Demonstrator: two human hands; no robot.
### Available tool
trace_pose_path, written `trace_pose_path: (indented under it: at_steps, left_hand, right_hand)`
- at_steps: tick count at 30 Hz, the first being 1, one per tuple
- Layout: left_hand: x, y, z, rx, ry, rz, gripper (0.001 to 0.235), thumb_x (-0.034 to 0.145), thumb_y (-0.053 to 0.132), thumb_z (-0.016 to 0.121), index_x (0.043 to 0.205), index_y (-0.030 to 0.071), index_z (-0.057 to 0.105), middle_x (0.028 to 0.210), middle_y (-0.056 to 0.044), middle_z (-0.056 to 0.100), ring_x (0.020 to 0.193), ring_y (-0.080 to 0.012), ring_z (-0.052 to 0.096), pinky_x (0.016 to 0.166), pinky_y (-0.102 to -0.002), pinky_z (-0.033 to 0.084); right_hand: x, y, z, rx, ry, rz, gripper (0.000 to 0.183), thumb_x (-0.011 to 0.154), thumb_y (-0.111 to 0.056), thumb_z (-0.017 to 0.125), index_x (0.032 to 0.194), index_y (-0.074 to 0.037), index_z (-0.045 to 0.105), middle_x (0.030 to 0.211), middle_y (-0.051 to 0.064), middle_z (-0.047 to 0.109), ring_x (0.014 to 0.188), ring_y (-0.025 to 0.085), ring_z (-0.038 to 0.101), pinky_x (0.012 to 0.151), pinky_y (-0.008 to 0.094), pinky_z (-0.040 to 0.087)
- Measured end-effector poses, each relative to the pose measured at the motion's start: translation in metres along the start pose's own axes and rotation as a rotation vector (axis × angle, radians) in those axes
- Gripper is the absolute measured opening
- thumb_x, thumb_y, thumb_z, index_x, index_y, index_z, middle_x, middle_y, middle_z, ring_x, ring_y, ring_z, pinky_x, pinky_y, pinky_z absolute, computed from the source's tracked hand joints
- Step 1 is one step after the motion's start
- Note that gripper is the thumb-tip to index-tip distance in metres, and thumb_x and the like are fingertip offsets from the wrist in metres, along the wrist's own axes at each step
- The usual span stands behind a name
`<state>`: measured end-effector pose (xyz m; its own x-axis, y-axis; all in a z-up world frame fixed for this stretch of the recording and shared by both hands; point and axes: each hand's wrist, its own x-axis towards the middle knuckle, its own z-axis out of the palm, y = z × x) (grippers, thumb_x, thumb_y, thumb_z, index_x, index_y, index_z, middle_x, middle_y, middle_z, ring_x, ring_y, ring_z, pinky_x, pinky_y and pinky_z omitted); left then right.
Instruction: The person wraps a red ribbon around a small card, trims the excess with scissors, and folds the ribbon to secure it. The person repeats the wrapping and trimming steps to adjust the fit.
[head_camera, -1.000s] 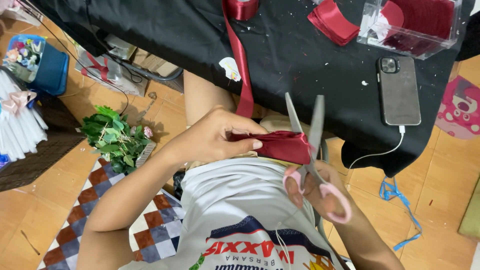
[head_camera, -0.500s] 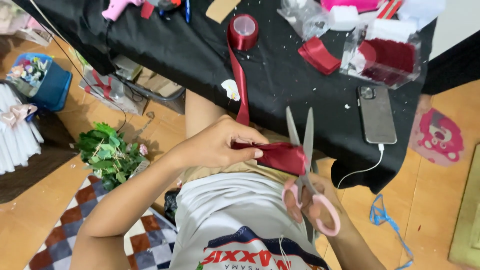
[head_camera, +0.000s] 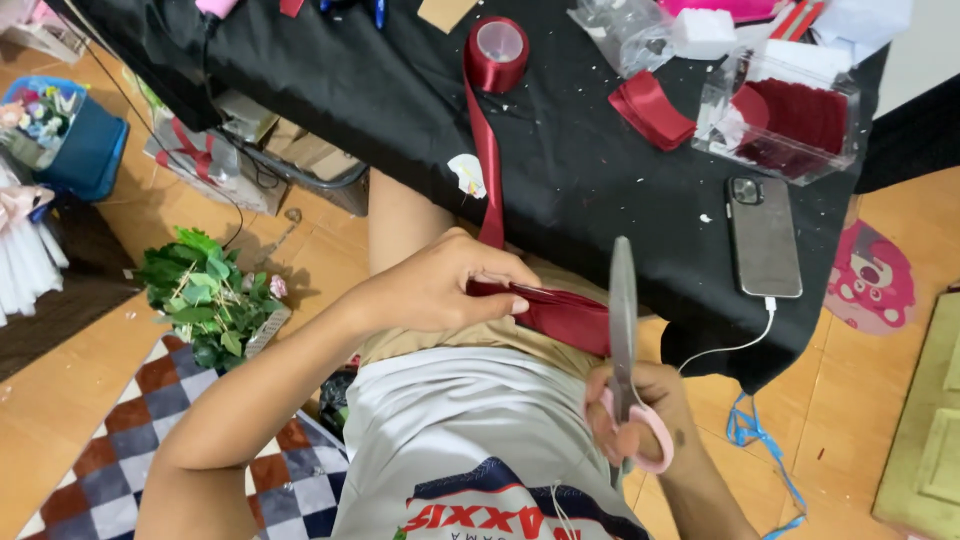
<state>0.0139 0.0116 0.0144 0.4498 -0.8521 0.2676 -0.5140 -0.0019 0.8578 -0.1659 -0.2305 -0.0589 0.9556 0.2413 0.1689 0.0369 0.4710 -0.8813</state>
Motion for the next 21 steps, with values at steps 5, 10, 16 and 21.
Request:
trace_pose_path:
  at_steps: [5,10,16,21]
  left_hand:
    - [-0.009,-0.027,0.004,-0.143,0.145,-0.072,0.019,0.097,0.008,0.068,0.115,0.004,0.073,0.106,-0.002,0.078,0.091,-0.0058,0.071,0.084,-0.021,0.056]
    - [-0.007,-0.039,0.013,-0.488,0.379,-0.174,0.023,0.101,0.008,0.063,0.121,-0.002,0.069,0.112,-0.007,0.075,0.099,-0.0102,0.069,0.091,-0.023,0.056]
    - [0.006,-0.042,0.029,-0.676,0.488,-0.243,0.033,0.096,0.011,0.068,0.127,-0.002,0.068,0.110,-0.012,0.077,0.095,-0.0120,0.072,0.083,-0.022,0.059]
    - [0.023,-0.061,0.053,-0.690,0.557,-0.233,0.032,0.094,0.008,0.074,0.126,0.004,0.072,0.102,-0.013,0.079,0.087,-0.0105,0.073,0.078,-0.027,0.063]
  right_hand:
    - [0.020,-0.056,-0.016,-0.845,0.414,0.146,0.038,0.081,-0.008,0.074,0.117,-0.005,0.064,0.099,0.006,0.070,0.077,0.015,0.072,0.062,0.021,0.054]
    - [0.082,-0.106,0.008,-1.364,0.761,0.406,0.041,0.100,-0.022,0.066,0.131,-0.005,0.046,0.107,0.005,0.078,0.102,0.023,0.067,0.089,0.038,0.045]
    - [0.091,-0.085,-0.052,-1.805,0.475,0.556,0.036,0.103,-0.029,0.056,0.128,-0.003,0.061,0.110,0.027,0.069,0.097,0.055,0.062,0.075,0.062,0.046]
    - [0.091,-0.061,-0.041,-1.468,0.471,-0.222,0.042,0.091,-0.017,0.088,0.125,0.002,0.073,0.097,0.020,0.070,0.086,0.037,0.070,0.075,0.040,0.060]
